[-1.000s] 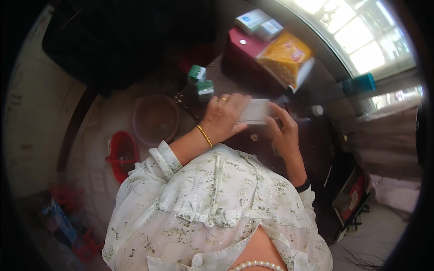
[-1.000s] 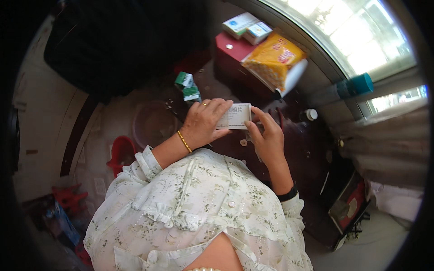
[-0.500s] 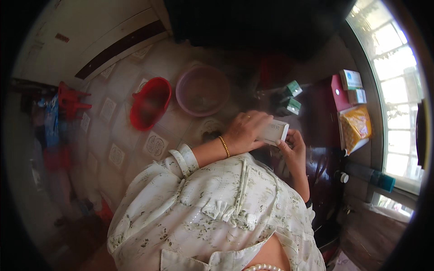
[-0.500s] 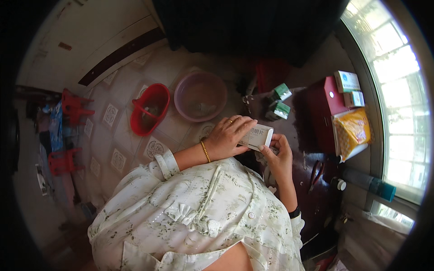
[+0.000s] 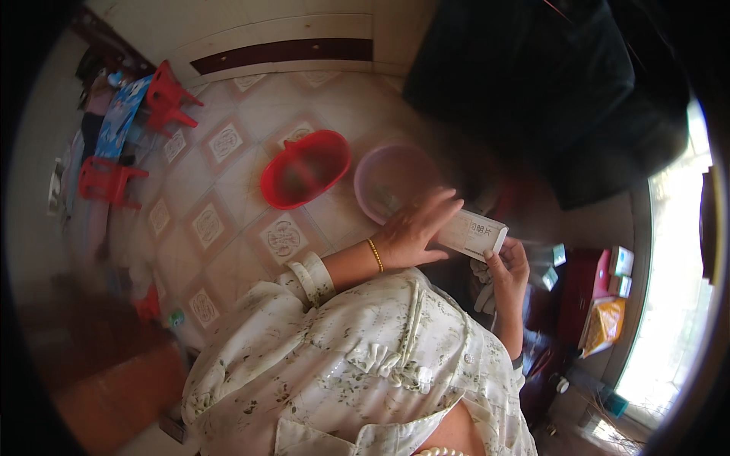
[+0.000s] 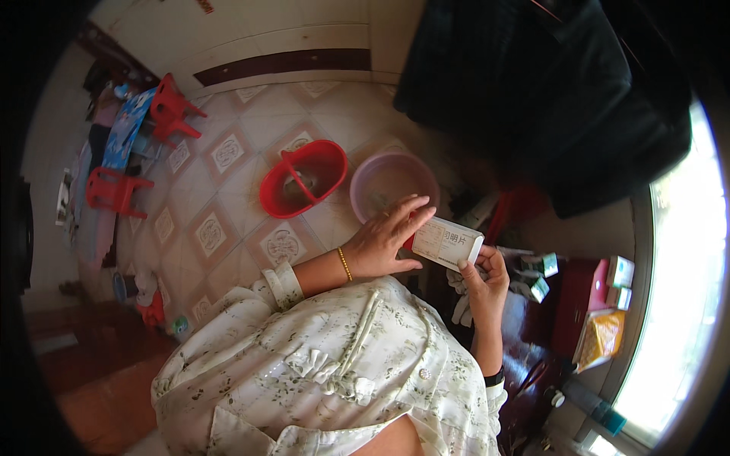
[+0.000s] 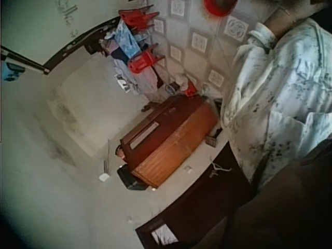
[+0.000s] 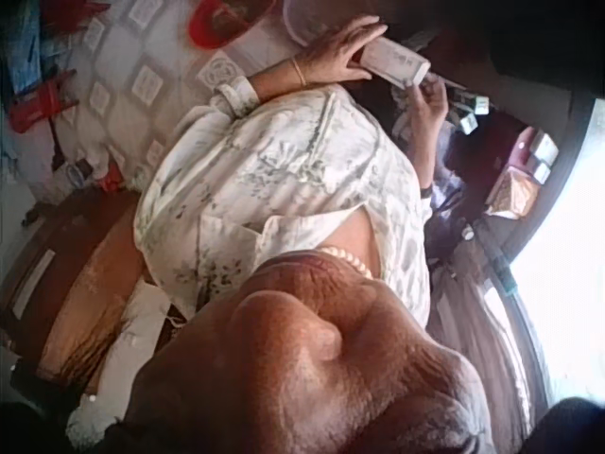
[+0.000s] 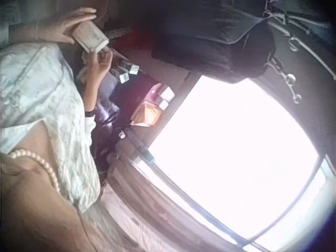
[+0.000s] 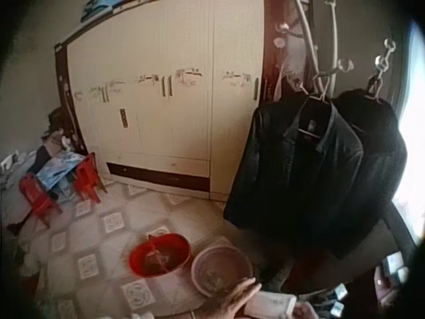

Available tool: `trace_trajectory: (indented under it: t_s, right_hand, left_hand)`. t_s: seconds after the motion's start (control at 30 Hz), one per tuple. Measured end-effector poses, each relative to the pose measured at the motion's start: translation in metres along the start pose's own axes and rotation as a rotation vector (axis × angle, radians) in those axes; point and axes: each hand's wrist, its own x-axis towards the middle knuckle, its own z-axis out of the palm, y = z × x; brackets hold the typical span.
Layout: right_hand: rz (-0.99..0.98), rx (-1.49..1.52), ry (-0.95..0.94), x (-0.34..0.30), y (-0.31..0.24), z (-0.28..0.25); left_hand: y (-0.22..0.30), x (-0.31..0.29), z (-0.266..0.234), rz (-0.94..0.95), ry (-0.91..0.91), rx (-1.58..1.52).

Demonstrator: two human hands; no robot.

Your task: Organizing medicine boxes and miscellaneous items on a wooden dresser and cleaning the surface.

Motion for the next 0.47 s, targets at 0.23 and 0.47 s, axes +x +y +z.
trace_trajectory:
  t_s: [0.23, 0.47]
  right_hand:
    - [-0.057, 0.073, -0.344, 0.046, -0.030, 0.088]
    - [-0.037, 0.195, -0.834, 0.082, -0.012, 0.154]
  left_hand:
    - [-0.026, -0.045, -0.062, -0.127, 0.208, 0.370]
    - [-0.009, -0.133, -0.082, -0.611, 0.472, 0.097]
